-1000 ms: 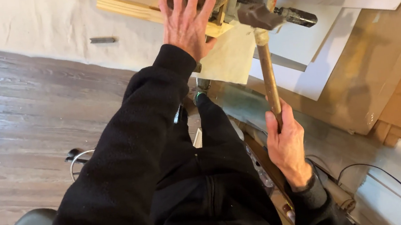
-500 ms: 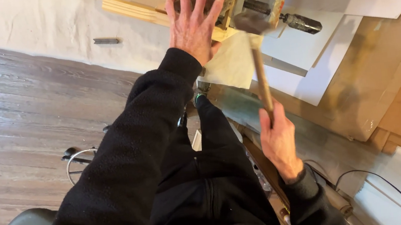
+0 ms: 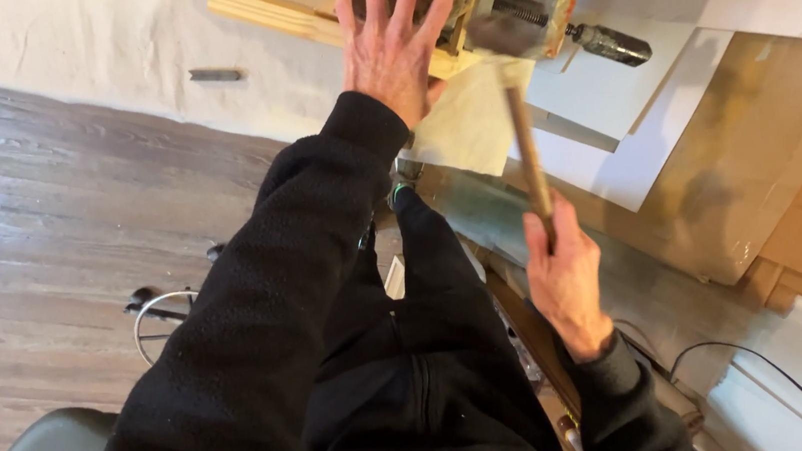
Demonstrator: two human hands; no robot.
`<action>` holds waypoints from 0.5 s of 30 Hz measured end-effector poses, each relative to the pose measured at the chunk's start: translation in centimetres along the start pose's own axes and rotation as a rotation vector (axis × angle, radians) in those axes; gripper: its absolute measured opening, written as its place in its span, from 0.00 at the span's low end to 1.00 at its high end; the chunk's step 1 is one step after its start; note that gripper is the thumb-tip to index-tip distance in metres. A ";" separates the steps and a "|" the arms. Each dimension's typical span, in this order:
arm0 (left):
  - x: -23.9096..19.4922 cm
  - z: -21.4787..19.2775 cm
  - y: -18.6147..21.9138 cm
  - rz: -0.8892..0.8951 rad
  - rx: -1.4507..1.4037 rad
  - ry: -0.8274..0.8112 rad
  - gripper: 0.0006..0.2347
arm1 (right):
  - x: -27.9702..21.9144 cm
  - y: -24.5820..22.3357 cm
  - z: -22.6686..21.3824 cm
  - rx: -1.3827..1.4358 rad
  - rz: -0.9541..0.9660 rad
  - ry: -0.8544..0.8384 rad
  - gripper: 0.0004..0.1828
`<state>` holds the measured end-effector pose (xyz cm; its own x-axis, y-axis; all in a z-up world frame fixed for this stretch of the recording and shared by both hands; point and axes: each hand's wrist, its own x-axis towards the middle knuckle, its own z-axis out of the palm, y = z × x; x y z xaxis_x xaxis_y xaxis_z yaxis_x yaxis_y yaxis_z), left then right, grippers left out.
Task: Assembling wooden picture frame segments using glue, a corner clamp, and a hammer.
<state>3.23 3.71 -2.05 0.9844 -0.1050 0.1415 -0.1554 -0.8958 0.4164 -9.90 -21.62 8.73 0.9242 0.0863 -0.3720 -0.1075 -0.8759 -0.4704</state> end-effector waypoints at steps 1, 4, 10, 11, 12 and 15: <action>-0.2 0.3 0.0 -0.001 -0.016 0.023 0.53 | -0.6 -0.6 -0.6 0.033 0.006 0.035 0.18; 0.4 -0.1 -0.1 0.001 -0.033 0.028 0.53 | 0.5 -0.5 -0.1 0.081 0.018 0.070 0.18; 0.3 0.2 -0.3 0.000 -0.021 0.036 0.53 | 0.8 -0.5 -0.6 0.047 0.028 0.044 0.17; -0.1 0.3 -0.2 0.005 -0.044 0.045 0.53 | 0.4 -1.2 -1.2 0.056 -0.046 0.098 0.17; -0.2 0.5 0.0 0.004 -0.046 0.044 0.53 | 0.0 -0.3 -0.7 0.054 -0.046 0.097 0.17; 0.7 0.6 -0.4 -0.010 -0.014 0.056 0.54 | 1.1 1.0 0.7 0.126 -0.112 0.141 0.17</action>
<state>4.07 3.72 -2.70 0.9798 -0.0718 0.1869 -0.1473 -0.8906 0.4303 -9.26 -22.08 7.28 0.9740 0.1050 -0.2005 -0.0379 -0.7977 -0.6019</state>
